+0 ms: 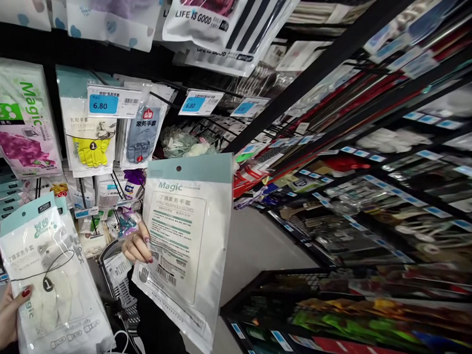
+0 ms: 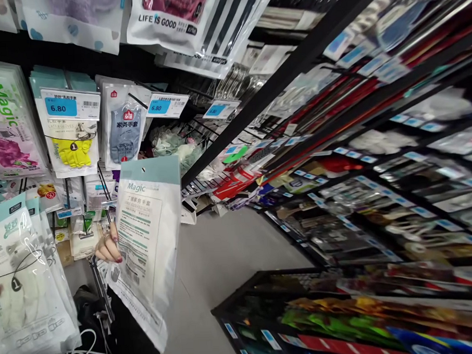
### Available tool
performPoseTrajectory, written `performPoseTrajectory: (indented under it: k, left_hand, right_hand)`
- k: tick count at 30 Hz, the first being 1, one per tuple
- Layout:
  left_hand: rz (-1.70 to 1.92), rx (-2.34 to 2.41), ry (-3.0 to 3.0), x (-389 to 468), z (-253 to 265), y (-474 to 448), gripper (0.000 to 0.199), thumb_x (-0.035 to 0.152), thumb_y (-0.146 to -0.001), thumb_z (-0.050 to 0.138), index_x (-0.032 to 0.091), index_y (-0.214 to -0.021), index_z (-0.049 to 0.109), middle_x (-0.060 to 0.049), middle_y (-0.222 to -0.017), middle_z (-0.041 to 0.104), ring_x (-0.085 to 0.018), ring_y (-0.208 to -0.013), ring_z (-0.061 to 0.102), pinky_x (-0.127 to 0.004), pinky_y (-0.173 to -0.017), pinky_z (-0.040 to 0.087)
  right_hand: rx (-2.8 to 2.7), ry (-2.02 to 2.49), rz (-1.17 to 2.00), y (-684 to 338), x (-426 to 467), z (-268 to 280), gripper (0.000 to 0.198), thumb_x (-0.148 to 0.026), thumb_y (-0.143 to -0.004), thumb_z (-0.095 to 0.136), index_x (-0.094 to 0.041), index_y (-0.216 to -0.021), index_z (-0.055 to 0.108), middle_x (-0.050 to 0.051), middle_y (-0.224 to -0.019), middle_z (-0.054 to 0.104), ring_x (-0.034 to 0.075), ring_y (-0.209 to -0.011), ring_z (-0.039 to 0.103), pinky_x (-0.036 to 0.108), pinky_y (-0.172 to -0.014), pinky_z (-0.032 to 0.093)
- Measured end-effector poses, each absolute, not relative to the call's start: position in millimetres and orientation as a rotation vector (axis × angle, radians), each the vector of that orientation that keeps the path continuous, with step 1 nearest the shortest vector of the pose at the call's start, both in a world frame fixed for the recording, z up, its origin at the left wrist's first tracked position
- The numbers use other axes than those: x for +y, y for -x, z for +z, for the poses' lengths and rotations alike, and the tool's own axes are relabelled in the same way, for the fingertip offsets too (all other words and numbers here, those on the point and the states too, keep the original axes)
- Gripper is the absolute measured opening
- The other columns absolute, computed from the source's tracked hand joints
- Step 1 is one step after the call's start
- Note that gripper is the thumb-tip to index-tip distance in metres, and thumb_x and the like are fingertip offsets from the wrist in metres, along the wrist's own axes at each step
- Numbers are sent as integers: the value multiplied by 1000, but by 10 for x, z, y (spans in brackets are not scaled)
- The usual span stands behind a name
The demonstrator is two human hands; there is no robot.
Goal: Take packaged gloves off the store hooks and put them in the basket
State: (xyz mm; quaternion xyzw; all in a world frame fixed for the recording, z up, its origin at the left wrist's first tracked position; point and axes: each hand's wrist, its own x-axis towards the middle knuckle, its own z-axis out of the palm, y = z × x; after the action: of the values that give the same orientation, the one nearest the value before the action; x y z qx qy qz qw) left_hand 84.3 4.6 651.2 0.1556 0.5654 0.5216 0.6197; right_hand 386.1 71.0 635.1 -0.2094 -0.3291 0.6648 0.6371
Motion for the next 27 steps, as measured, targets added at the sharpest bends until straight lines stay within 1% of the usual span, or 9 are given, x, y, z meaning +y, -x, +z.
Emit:
performPoseTrajectory:
  k: [2,4,7,11,13,16,21,25,27]
  left_hand:
    - [1240,1287,-367,29,6515,-868,83,25,-41,87,30,-118,55,1,-83,74,-30,-77,68,-29,-61,59]
    - [1270,1270,-368,9,6523,-898,84,25,-42,86,29,-119,54,-1,-83,74,-32,-81,68,-31,-63,59]
    - [1257,1228,-320,-16,6546,-949,82,26,-40,85,22,-117,57,-5,-78,74,-36,-83,67,-37,-67,58]
    - [1234,1117,-306,-16,6565,-1014,70,22,-41,82,16,-108,63,-9,-78,74,-38,-87,65,-42,-75,54]
    - [1218,1045,-313,-6,6541,-1033,65,19,-44,80,16,-107,64,-9,-81,74,-37,-89,65,-42,-79,52]
    - [1198,963,-316,-1,6463,-1033,65,17,-46,78,16,-110,63,-9,-84,74,-36,-92,64,-41,-83,50]
    - [1165,866,-324,-31,6361,-1008,64,17,-52,75,18,-114,60,-8,-88,74,-35,-97,62,-42,-87,46]
    - [1174,928,-311,-40,6369,-1029,44,19,-53,76,17,-96,67,-9,-87,73,-34,-92,64,-41,-81,49]
    - [1194,995,-309,-31,6394,-1062,37,20,-51,78,15,-86,68,-10,-83,74,-33,-83,66,-39,-73,51]
  right_hand:
    - [-759,770,1338,-4009,658,6404,33,-53,-66,64,-23,-71,49,-11,-39,40,9,-36,40,22,-48,39]
    - [-754,939,1205,-4134,600,6478,30,-44,-66,68,-22,-82,54,-5,-59,57,11,-54,53,24,-61,44]
    - [-858,1222,1028,-4257,501,6575,33,-41,-71,65,-19,-93,57,3,-90,64,16,-82,58,26,-74,44]
    - [-1174,1630,796,-4236,374,6594,36,-49,-79,52,-15,-86,59,5,-76,64,18,-71,56,26,-66,43]
    - [-1292,1647,852,-4119,319,6556,39,-49,-81,48,-14,-91,60,7,-76,65,19,-70,57,26,-66,44]
    - [-1375,1503,1082,-3828,227,6478,41,-48,-83,47,-14,-101,61,11,-93,66,22,-82,60,29,-77,47]
    - [-1428,1331,1371,-3342,87,6373,39,-47,-85,45,-16,-100,63,10,-98,66,22,-92,60,32,-87,46]
    - [-1520,1240,1439,-3294,112,6381,33,-40,-86,43,-18,-101,63,8,-99,66,21,-95,58,34,-87,46]
    - [-1550,1308,1316,-3373,157,6459,32,-40,-87,42,-18,-102,61,9,-101,64,21,-93,58,32,-82,47]
